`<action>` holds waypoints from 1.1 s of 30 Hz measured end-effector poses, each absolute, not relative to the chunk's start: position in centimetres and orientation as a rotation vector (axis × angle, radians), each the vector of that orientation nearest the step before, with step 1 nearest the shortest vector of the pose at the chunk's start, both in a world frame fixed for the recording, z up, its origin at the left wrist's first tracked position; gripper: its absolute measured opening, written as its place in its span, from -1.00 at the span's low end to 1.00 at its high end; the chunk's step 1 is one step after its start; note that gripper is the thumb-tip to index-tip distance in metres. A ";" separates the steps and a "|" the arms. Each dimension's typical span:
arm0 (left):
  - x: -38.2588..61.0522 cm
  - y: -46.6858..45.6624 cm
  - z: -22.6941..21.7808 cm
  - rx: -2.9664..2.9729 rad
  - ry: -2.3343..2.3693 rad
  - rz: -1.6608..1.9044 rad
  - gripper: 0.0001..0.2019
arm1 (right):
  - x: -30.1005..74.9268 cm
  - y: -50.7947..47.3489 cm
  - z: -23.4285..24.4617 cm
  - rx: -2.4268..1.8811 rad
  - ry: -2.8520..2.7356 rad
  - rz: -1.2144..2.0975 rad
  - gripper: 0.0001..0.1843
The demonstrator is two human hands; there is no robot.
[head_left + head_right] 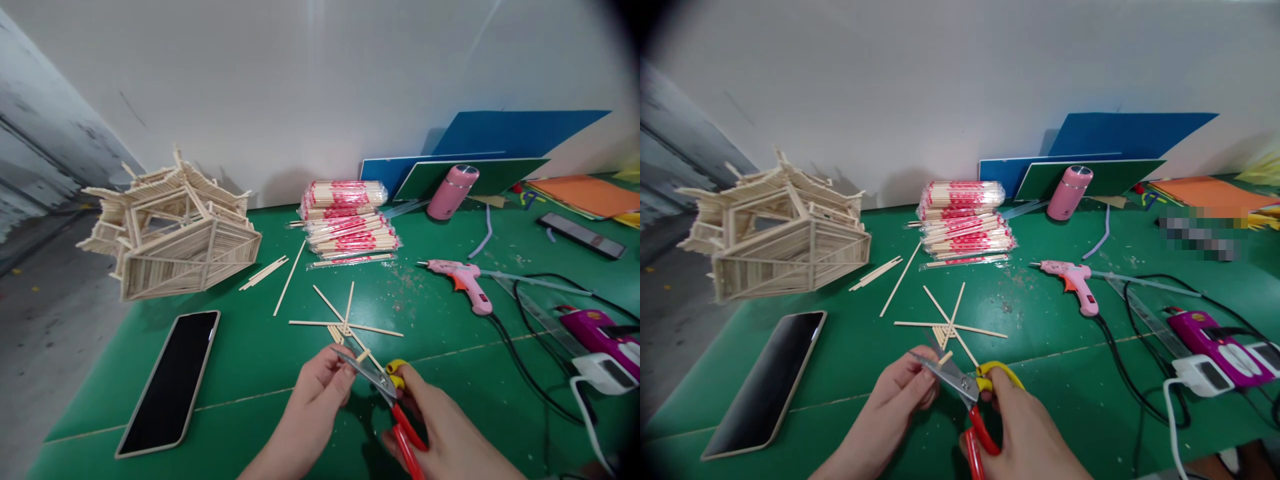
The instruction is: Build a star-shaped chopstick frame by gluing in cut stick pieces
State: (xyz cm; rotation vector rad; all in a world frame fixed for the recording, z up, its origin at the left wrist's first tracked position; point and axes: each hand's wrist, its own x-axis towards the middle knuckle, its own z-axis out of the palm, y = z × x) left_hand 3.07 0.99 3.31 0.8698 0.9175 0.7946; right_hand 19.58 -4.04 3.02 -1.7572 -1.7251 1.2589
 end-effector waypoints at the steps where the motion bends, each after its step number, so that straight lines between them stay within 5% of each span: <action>1: 3.2 0.9 3.4 1.011 1.013 0.840 -0.81 | 19.6 -4.0 3.0 -1.772 -1.721 1.255 -0.61; 6: 3.2 0.5 3.5 1.362 1.164 0.852 -0.80 | 19.5 -4.0 3.6 -1.821 -1.696 1.255 -0.47; 17: 3.3 0.5 2.4 0.777 0.788 0.870 -0.73 | 20.3 -4.4 3.7 -1.851 -1.736 1.331 -0.25; 33: 3.1 0.4 2.2 0.802 0.765 0.874 -0.76 | 20.6 -4.6 3.1 -1.730 -1.789 1.220 -0.30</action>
